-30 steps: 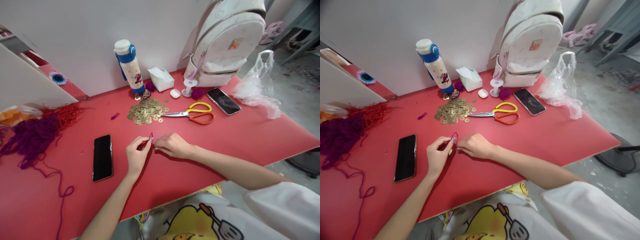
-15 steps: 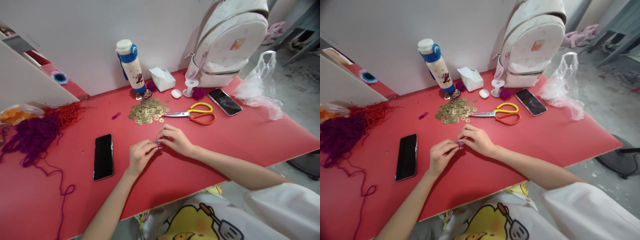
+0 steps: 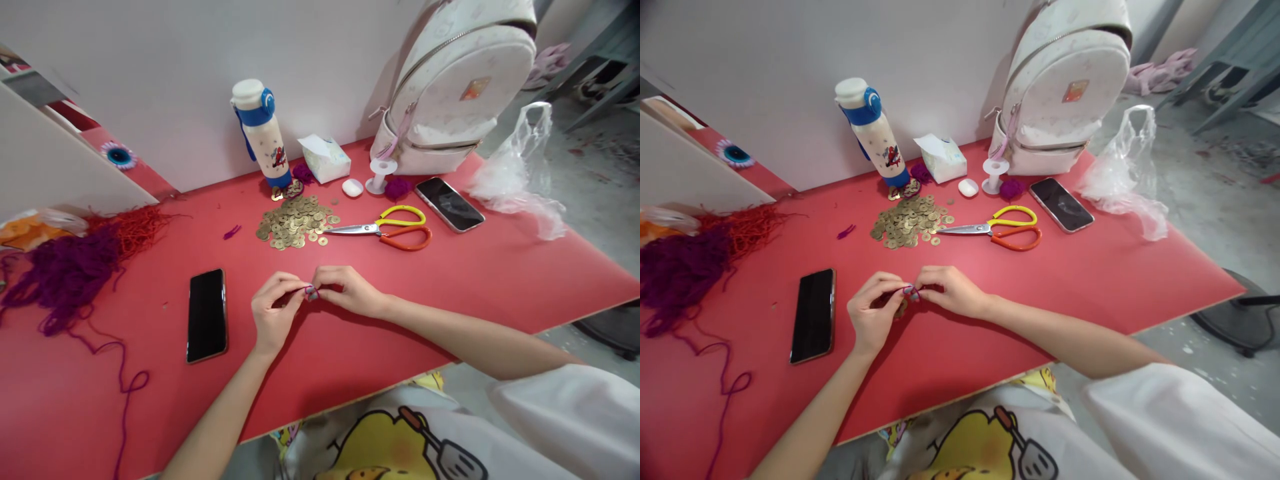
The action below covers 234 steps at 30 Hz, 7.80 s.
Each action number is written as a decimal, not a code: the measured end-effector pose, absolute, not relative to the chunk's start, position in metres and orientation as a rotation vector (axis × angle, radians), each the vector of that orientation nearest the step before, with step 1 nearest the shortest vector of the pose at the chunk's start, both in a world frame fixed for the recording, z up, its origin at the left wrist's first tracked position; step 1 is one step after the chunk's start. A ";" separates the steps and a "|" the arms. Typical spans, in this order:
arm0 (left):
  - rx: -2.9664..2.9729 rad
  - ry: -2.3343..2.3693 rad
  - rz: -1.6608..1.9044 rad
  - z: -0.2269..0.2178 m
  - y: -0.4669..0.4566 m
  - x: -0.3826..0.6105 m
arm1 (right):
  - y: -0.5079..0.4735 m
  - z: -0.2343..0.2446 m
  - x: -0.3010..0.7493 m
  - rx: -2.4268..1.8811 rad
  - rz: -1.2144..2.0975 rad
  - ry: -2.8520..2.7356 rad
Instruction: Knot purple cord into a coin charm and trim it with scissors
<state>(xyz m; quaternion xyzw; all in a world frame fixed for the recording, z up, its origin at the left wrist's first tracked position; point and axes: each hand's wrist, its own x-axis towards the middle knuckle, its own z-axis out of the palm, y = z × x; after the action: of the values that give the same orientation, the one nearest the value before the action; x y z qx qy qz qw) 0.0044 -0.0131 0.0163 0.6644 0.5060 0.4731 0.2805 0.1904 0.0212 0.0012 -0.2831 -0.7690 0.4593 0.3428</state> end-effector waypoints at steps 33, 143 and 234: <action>0.883 1.255 1.336 0.003 -0.014 0.017 | 0.012 -0.007 0.185 -0.711 0.629 -2.454; 1.157 1.366 1.208 0.008 -0.013 0.011 | 0.022 -0.007 0.190 -0.909 0.894 -2.248; 1.822 1.400 1.259 0.017 -0.009 0.003 | 0.022 -0.002 0.188 -0.859 1.078 -1.963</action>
<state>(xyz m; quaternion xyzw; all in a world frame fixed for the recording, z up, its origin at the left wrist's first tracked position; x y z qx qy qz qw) 0.0030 -0.0088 0.0170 0.6718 0.5161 0.4645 0.2579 0.1885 0.0222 -0.0022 -0.3337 -0.7625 0.4188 0.3631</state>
